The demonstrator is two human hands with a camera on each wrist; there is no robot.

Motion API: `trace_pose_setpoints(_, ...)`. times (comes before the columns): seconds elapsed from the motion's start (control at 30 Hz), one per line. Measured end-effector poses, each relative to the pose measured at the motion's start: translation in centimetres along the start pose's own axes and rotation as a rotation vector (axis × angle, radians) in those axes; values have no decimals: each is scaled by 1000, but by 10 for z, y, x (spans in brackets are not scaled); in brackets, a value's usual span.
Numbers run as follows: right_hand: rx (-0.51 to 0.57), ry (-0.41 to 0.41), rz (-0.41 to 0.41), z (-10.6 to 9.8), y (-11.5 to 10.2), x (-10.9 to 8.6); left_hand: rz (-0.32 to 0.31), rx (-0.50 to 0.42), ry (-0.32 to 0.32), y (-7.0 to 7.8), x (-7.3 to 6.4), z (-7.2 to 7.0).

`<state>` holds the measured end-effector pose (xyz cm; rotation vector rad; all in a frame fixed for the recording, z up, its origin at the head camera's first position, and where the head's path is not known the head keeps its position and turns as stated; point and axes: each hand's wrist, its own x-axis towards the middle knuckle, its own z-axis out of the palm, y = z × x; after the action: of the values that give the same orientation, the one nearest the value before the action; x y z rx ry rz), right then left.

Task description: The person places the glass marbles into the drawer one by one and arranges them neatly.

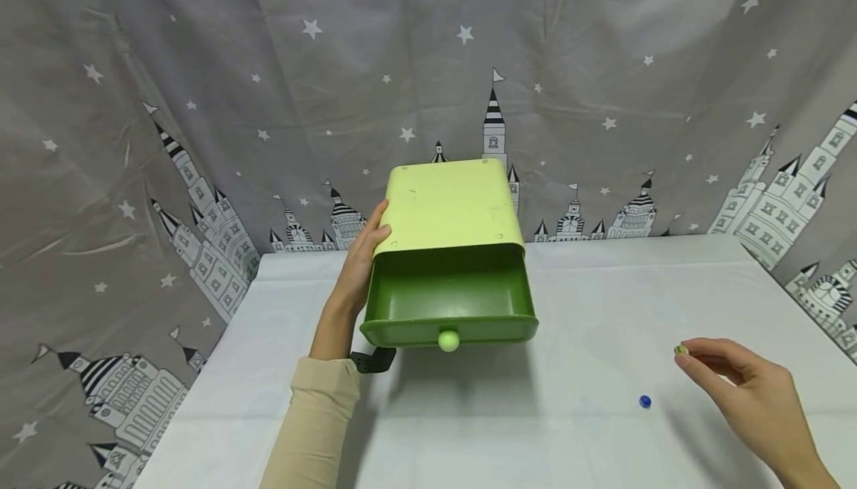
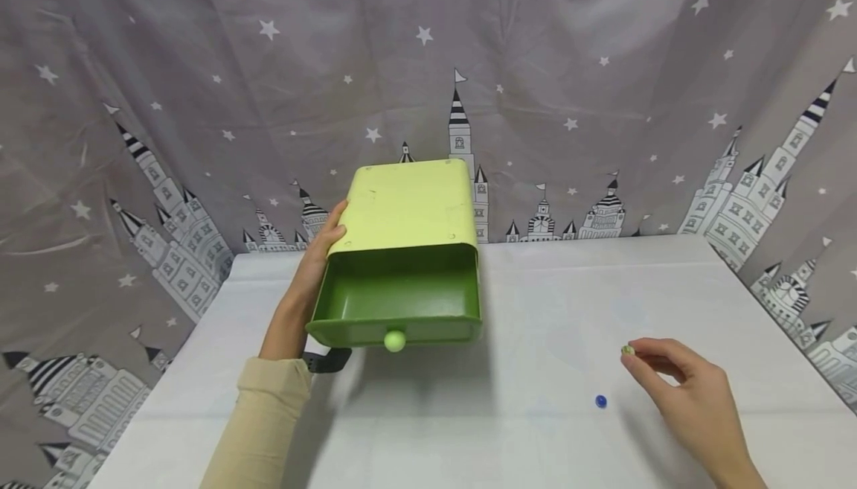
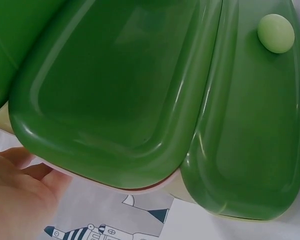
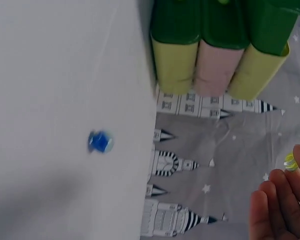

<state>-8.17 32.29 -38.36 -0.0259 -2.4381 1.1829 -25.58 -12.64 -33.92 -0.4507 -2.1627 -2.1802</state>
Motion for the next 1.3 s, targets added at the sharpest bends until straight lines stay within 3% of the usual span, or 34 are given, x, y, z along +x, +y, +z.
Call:
trace_pose_setpoints(0.37,125,-84,-235,35,-49,17,5,-12,2,-1,1,4)
trace_pose_setpoints(0.63,241,-118,-315,62,-97,39,2,11,11,-2,1,1)
trace_pose_setpoints(0.9,364,-211,-430,100,-141,61,1,-6,5,-3,1,-3)
trace_pose_setpoints(1.07,390,-232,-464,116,-154,64,6,-16,3,-2,1,-2)
trace_pose_setpoints(1.3,415,-245,-444,123,-164,64,4,-21,2,-2,1,0)
